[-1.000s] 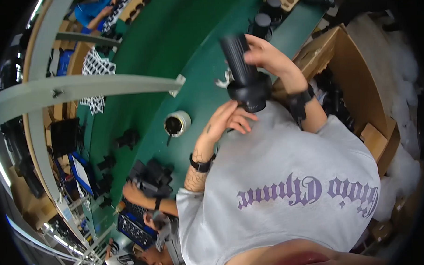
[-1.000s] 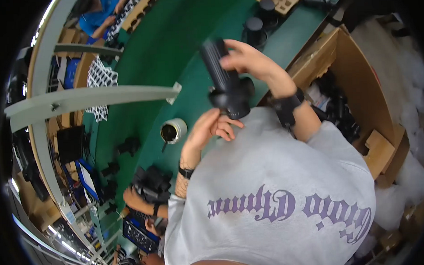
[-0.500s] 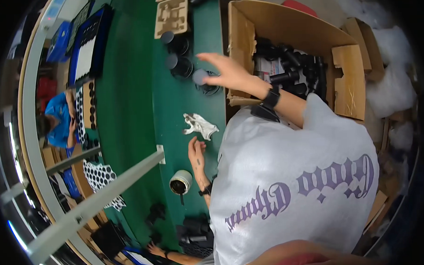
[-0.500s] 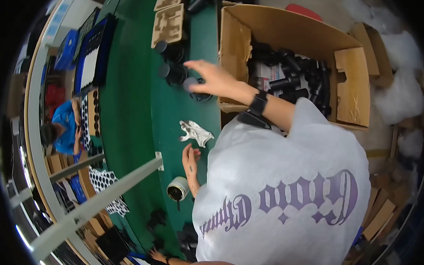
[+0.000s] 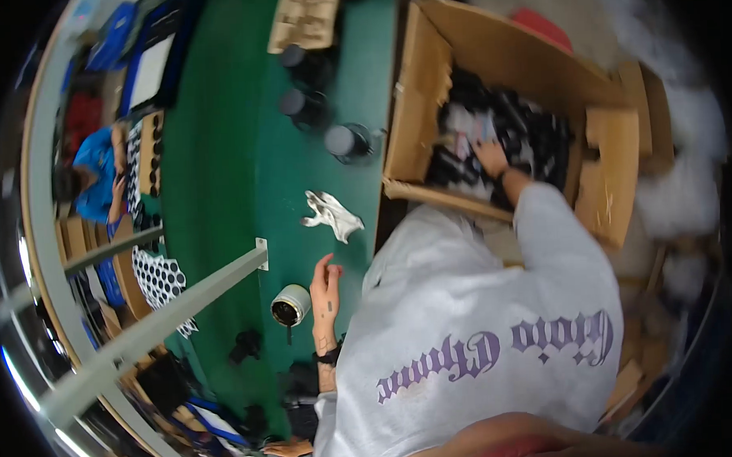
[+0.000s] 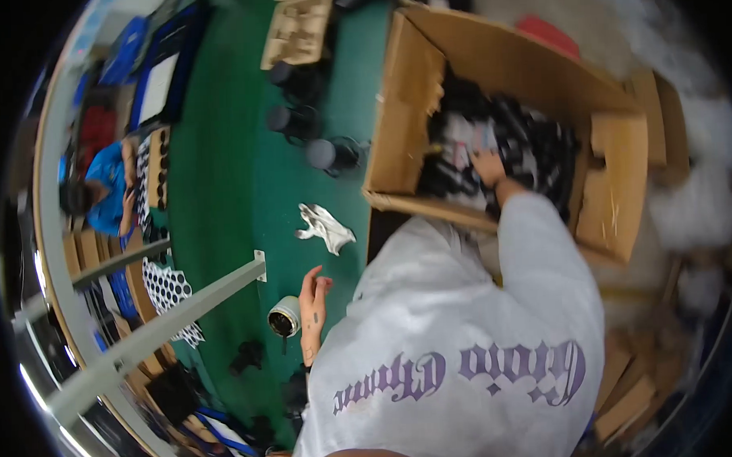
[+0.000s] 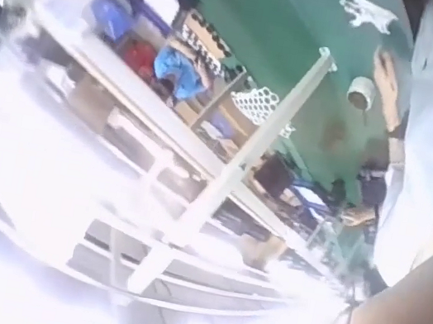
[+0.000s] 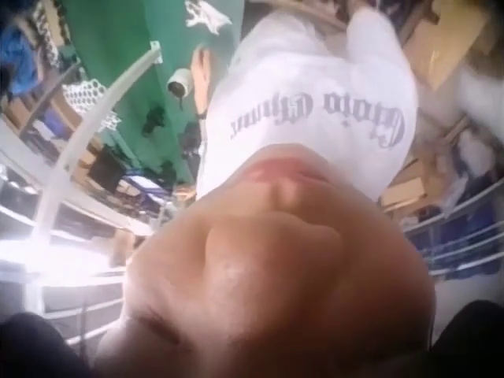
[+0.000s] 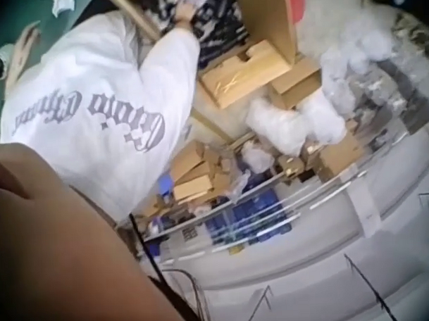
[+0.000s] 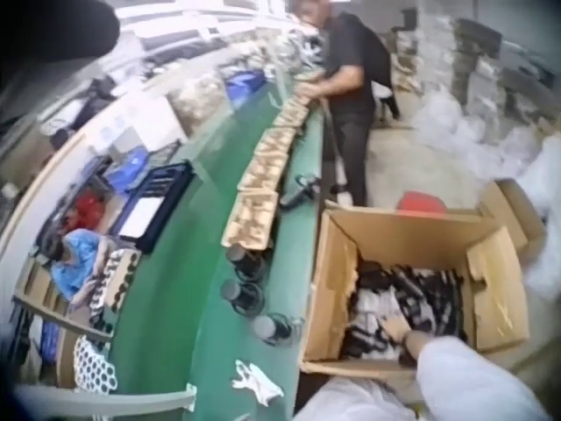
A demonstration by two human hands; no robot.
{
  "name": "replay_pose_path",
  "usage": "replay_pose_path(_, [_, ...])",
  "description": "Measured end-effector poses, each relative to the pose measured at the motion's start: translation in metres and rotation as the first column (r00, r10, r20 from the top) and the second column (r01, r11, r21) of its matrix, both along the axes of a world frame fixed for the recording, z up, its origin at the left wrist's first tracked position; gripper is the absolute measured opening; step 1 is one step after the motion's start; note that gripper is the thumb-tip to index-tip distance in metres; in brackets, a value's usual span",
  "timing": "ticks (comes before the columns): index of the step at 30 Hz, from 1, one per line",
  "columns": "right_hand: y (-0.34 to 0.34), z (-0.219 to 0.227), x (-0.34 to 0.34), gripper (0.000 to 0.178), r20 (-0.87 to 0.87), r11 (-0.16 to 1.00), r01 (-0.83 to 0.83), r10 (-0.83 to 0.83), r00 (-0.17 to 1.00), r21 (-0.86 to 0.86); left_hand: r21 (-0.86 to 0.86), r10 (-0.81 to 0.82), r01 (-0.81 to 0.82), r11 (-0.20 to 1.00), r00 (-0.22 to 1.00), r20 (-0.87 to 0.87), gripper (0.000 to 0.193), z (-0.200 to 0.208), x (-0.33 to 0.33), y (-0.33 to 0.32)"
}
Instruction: The person picks up a microphone from a box, wipes its base with a cloth, and places it on the table, repeating this process for several more microphones.
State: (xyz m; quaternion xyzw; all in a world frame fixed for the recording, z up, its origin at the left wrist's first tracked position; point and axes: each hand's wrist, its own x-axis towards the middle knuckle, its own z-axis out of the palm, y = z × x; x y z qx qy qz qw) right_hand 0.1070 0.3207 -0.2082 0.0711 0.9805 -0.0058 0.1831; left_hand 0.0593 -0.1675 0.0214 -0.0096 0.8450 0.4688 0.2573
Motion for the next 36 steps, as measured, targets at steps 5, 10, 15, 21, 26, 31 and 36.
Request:
replay_pose_path(5, [-0.012,-0.025,0.012,0.040,-0.025,0.997,0.044,-0.043,0.999,0.070,-0.070,-0.161,0.153,0.986,0.980,-0.114,0.029,0.009,0.003,0.015])
replay_pose_path(10, [0.007,-0.054,-0.001,0.031,0.297,0.992,0.060,-0.092,0.950,0.114,0.037,-0.170,0.174,0.984,0.981,-0.095,0.028,0.011,0.005,0.030])
replay_pose_path(15, [0.028,0.065,-0.022,0.038,-0.102,0.968,0.166,-0.187,0.977,-0.188,-0.114,-0.162,0.146,0.983,0.976,-0.143,0.030,0.045,0.017,0.014])
replay_pose_path(21, [0.046,0.288,-0.018,0.054,-0.245,0.319,0.030,-0.783,0.572,-0.947,-0.010,0.116,-0.125,0.992,0.943,-0.312,0.034,0.080,-0.006,0.015])
replay_pose_path(26, [-0.053,0.358,-0.059,0.068,-0.249,-0.122,-0.416,-0.641,0.726,-0.901,0.335,0.039,0.126,0.934,0.896,-0.443,0.068,0.163,-0.045,0.092])
replay_pose_path(31, [-0.129,0.357,-0.094,0.072,-0.030,-0.542,-0.285,-0.431,0.902,-0.791,0.323,-0.009,0.336,0.885,0.706,-0.708,0.079,0.172,-0.044,0.118])
replay_pose_path(36, [-0.160,0.352,-0.109,0.056,0.137,-0.751,-0.122,-0.272,0.952,-0.649,0.241,0.091,0.188,0.952,0.578,-0.811,0.071,0.181,-0.027,0.121])
